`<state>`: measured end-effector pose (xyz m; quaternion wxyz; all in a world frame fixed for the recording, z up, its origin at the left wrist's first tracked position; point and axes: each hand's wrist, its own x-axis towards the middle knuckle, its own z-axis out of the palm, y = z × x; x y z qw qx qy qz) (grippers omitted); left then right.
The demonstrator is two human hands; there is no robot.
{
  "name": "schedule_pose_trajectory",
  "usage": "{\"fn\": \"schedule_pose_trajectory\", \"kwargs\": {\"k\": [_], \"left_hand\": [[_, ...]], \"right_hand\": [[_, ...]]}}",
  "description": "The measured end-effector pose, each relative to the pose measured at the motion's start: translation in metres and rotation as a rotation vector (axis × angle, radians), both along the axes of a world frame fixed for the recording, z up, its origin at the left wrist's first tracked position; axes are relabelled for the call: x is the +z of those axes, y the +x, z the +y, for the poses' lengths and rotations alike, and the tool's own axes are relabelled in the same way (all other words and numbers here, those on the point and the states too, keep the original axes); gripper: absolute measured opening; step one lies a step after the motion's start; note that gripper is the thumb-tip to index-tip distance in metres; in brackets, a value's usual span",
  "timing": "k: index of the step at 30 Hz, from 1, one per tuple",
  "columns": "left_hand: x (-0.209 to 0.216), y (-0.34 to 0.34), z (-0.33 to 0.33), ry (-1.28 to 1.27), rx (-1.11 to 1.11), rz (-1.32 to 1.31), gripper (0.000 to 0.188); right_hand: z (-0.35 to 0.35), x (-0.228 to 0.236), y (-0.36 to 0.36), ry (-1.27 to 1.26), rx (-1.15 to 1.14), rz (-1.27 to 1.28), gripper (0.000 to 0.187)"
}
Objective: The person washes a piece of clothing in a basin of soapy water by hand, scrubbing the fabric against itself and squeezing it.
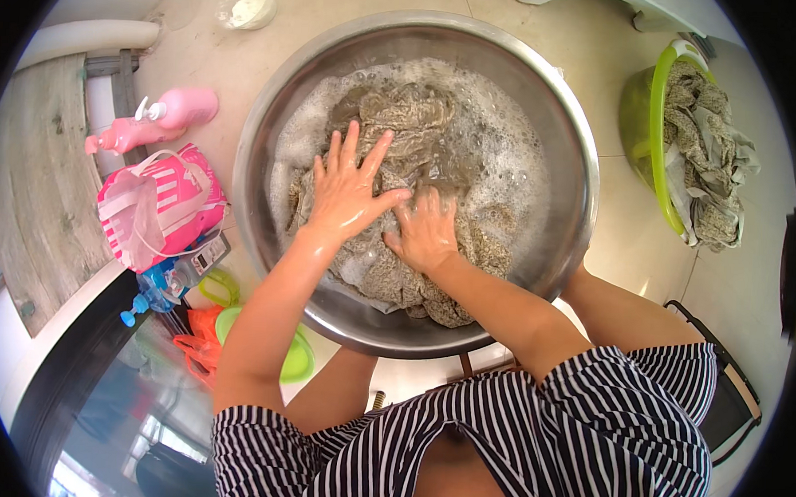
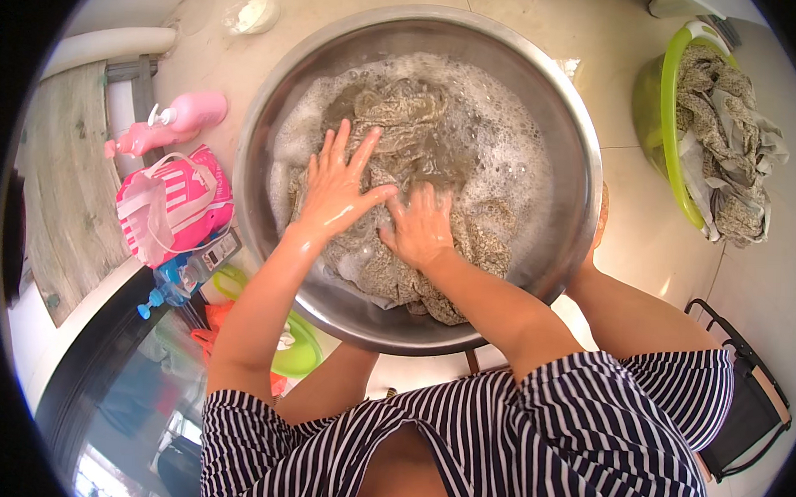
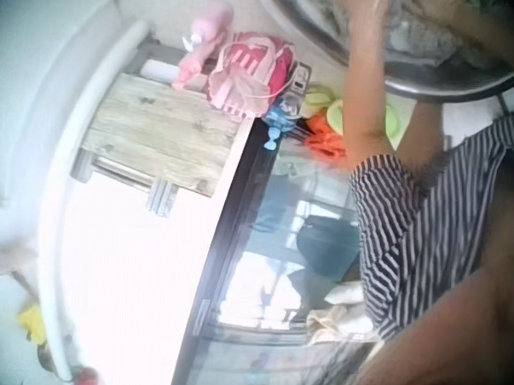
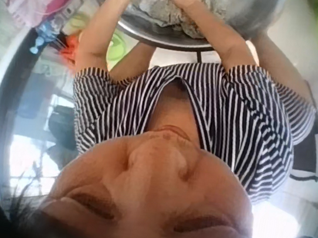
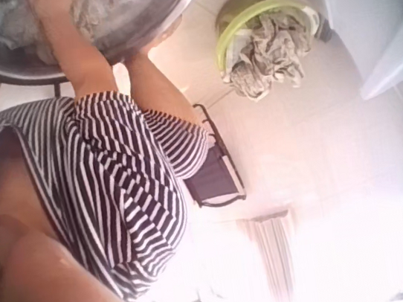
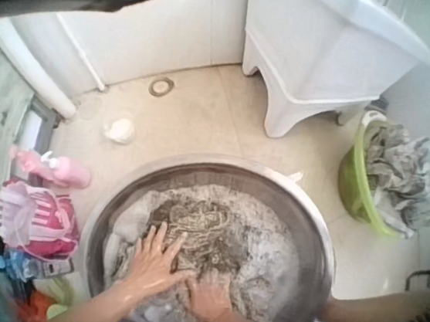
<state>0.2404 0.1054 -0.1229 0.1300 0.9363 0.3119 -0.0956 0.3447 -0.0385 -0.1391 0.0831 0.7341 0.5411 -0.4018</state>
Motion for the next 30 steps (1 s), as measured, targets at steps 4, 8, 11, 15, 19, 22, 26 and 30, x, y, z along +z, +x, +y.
{"fn": "schedule_pose_trajectory", "kwargs": {"k": [4, 8, 11, 15, 19, 22, 26, 30], "left_hand": [[-0.018, 0.048, 0.028, -0.306, 0.192, 0.190, 0.081], [-0.051, 0.055, 0.058, -0.297, 0.257, 0.244, 0.075], [-0.062, 0.070, 0.074, -0.385, 0.360, 0.195, 0.078], [-0.087, 0.052, 0.091, -0.625, 0.496, -0.006, 0.080], [-0.055, 0.076, 0.106, -0.930, 0.540, 0.066, 0.080], [-0.045, 0.073, 0.073, -0.808, 0.533, -0.172, 0.062], [0.001, 0.054, 0.022, -0.323, 0.632, -0.319, 0.047], [0.011, 0.025, -0.042, -0.118, 0.534, -0.169, 0.050]], "right_hand": [[0.025, -0.059, 0.007, 0.142, 0.079, -0.126, 0.075], [0.060, -0.061, 0.022, 0.202, 0.253, -0.224, 0.083], [0.067, -0.090, 0.033, 0.184, 0.029, 0.039, 0.068], [0.091, -0.058, 0.036, 0.206, -0.074, 0.220, 0.044], [0.045, -0.030, 0.048, 0.129, -0.641, 0.191, 0.050], [0.017, 0.008, 0.059, 0.093, -0.685, 0.357, 0.042], [0.000, 0.083, 0.049, 0.379, -0.012, 0.297, 0.034], [-0.004, 0.099, 0.062, 0.574, 0.419, 0.552, 0.028]]}}
